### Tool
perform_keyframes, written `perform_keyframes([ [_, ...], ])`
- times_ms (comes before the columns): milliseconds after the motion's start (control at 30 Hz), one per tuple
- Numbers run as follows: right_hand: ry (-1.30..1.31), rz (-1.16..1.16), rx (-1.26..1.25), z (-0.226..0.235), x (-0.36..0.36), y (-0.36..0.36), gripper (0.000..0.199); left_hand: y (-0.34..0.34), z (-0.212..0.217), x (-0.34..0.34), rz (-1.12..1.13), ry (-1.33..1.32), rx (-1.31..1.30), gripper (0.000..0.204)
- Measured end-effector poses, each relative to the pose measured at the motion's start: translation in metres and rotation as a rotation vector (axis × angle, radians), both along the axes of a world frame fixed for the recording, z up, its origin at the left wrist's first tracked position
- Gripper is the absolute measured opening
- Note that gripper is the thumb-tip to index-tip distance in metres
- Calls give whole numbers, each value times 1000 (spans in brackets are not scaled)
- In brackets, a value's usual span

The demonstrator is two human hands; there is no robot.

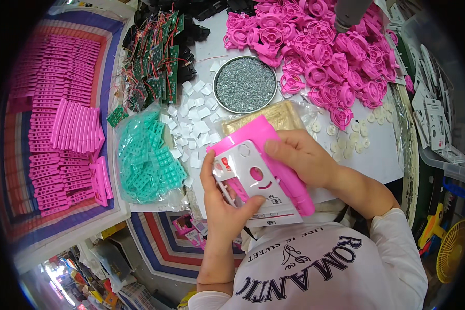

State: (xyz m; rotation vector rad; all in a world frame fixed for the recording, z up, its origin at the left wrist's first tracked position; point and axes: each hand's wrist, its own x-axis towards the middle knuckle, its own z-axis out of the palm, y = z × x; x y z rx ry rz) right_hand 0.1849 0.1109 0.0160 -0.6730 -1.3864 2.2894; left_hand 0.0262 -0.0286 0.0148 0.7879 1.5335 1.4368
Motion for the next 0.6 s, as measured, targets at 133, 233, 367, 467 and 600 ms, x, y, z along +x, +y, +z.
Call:
perform_keyframes([
  [133,84,-31,360,-10,10,-26,53,-2,-9,-17,80,151,92,119],
  [233,-10,92,478,-15,24,-31,69,0,-6,-20,113,178,126,118],
  [367,11,201,-187,-8,30,-32,73,2,-1,-19,152,159,106,118],
  [467,55,217,-188,-10,31,-34,74,-1,-2,-22,145,265,124,117],
  [600,45,100,-63,-20,24,-46,71,-8,3,-27,106,513,108,115],
])
